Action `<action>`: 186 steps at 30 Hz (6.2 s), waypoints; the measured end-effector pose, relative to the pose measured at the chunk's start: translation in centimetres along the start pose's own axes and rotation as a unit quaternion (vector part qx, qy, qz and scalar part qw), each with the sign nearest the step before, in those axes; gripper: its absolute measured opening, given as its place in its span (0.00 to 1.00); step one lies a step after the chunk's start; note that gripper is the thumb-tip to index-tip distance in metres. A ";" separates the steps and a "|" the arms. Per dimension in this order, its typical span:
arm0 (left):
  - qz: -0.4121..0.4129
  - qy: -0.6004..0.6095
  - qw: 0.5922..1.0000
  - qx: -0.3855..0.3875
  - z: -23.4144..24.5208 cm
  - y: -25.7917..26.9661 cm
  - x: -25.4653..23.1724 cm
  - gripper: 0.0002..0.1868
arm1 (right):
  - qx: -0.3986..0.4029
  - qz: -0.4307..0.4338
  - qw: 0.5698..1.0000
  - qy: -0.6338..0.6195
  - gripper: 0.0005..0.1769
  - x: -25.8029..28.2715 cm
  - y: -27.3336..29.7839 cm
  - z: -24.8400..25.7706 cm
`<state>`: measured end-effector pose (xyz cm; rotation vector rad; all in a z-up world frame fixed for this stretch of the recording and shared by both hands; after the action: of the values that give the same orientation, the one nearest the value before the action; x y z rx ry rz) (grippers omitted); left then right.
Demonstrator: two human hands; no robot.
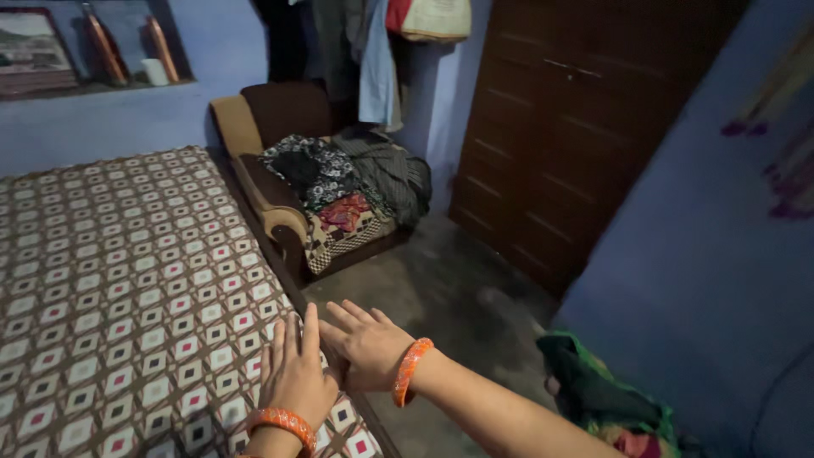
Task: The person smooths out the bedsheet by hand and places a pillow onto the bed near the headboard.
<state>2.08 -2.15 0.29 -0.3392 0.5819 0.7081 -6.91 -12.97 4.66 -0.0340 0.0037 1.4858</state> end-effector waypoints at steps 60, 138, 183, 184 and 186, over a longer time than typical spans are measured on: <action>0.010 -0.132 0.947 -0.293 2.9 -6.2 2.2 0.53 | -0.072 0.265 0.961 -0.011 0.55 -4.7 -13.6 1.3; 0.323 -0.120 0.883 -0.319 11.4 -24.0 10.3 0.58 | -0.196 0.492 0.845 0.067 0.49 -5.3 -41.7 2.1; 0.383 -0.107 0.855 -0.332 18.3 -26.1 17.2 0.54 | -0.216 0.580 0.785 0.011 0.54 1.5 -52.0 2.5; 0.380 -0.107 0.857 -0.332 18.5 -26.1 17.3 0.54 | -0.216 0.574 0.789 0.023 0.54 1.8 -52.2 2.5; 0.379 -0.106 0.857 -0.333 18.9 -25.8 17.7 0.56 | -0.215 0.567 0.794 0.045 0.54 2.5 -52.4 2.6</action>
<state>38.01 -2.56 7.09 -0.6758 0.2180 1.7056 45.45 -14.82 8.30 -0.5593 -0.2856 2.6697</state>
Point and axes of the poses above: each hand's wrist, its own y-axis away from the middle knuckle, its own z-axis out of the back of the hand, x = y × z, the point moved 3 cm from there along -y, towards the middle knuckle, and after that the axes turned 15 degrees about y, right-handed, at the moved point
